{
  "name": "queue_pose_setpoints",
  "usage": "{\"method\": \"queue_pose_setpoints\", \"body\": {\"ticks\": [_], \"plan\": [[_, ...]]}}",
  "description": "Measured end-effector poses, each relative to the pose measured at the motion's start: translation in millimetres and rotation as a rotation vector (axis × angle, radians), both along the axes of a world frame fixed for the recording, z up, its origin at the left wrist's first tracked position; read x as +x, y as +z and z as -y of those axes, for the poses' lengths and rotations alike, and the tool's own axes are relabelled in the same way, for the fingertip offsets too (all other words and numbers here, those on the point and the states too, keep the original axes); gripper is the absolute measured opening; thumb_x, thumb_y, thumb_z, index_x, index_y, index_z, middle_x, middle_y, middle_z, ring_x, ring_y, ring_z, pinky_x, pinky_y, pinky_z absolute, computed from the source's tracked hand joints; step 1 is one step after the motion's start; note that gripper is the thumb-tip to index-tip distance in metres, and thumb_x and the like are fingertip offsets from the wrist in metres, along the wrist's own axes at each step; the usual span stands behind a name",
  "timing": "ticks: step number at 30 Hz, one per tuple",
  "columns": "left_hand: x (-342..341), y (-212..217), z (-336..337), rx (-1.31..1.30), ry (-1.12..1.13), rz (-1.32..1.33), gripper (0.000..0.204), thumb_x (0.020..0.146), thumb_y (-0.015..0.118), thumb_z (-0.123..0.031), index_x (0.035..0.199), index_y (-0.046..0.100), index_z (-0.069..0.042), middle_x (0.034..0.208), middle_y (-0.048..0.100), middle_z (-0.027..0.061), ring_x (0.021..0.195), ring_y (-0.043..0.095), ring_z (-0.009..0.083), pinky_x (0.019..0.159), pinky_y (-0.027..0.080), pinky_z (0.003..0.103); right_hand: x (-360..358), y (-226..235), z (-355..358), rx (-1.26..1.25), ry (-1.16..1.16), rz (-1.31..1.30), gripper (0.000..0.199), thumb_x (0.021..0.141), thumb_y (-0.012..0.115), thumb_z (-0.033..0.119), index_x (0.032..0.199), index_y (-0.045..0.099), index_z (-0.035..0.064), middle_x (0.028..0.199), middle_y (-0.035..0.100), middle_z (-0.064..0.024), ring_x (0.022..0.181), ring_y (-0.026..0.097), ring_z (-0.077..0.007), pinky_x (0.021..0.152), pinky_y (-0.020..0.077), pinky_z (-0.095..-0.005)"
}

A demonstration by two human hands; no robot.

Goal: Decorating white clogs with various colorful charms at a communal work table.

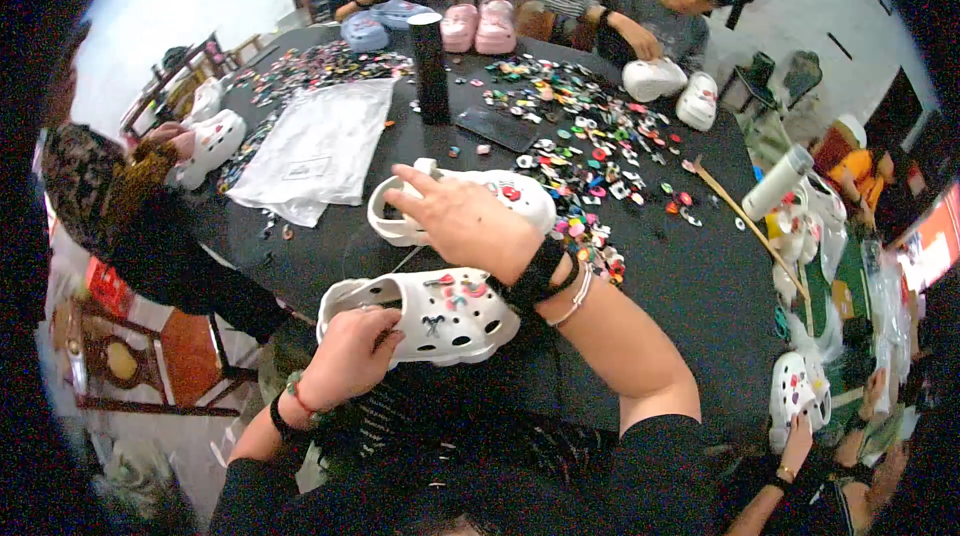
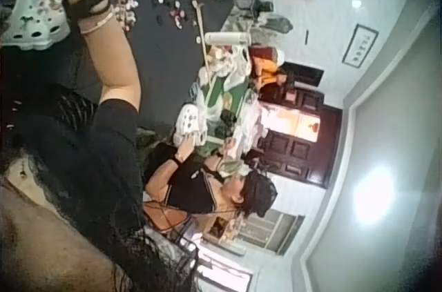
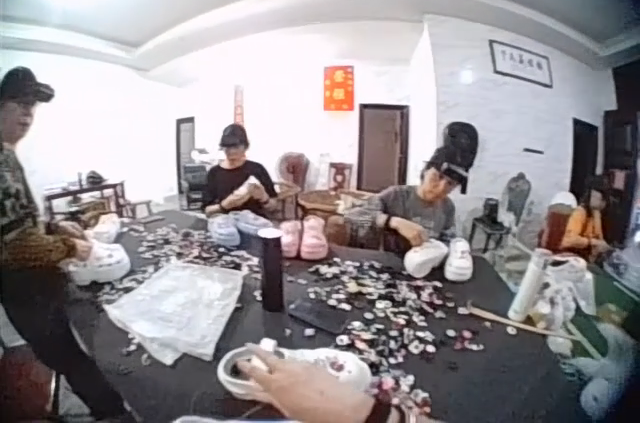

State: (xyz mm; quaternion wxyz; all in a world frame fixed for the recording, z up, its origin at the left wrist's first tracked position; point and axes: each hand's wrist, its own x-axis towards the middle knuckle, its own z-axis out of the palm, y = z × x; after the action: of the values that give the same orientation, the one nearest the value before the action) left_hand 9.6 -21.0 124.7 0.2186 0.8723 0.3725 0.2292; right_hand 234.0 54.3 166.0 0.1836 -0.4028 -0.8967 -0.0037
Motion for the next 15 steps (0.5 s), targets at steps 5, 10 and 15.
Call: {"method": "queue_pose_setpoints", "body": {"ticks": [5,10,15], "plan": [[9.1,-16.5,-31.5,0.205,0.026,0.015,0.016,0.082,0.062,-0.009,0.093,0.064,0.002,0.085,0.065,0.0178,0.086,0.062,0.0371,0.077,0.049,0.044,-14.0,-21.3,-39.1,0.019,0.096,0.201,0.037,0.081,0.058,0.007,0.118,0.057,0.006,0.102,0.06,-0.0131,0.088,0.066,-0.0308,0.074,0.0539,-0.0406],[10.5,-31.7,-31.9,0.383,0.138,-0.075,0.024,0.077,0.06,-0.006,0.1,0.067,-0.002,0.086,0.066,0.0107,0.092,0.063,0.0278,0.095,0.044,0.043,-17.1,-8.5,-29.9,0.093,0.065,0.242,0.006,0.079,0.059,0.005,0.085,0.058,0.0032,0.089,0.058,-0.0133,0.083,0.064,-0.0316,0.068,0.0526,-0.0411],[8.0,-47.8,-21.4,0.488,0.262,0.028,0.024,0.078,0.066,-0.012,0.101,0.066,-0.006,0.089,0.064,0.0061,0.097,0.062,0.0246,0.104,0.039,0.046,-38.1,14.4,-2.4,-0.172,0.069,0.269,0.038,0.074,0.061,0.006,0.112,0.059,0.0068,0.093,0.057,-0.0187,0.086,0.062,-0.0363,0.075,0.0516,-0.0439]]}}
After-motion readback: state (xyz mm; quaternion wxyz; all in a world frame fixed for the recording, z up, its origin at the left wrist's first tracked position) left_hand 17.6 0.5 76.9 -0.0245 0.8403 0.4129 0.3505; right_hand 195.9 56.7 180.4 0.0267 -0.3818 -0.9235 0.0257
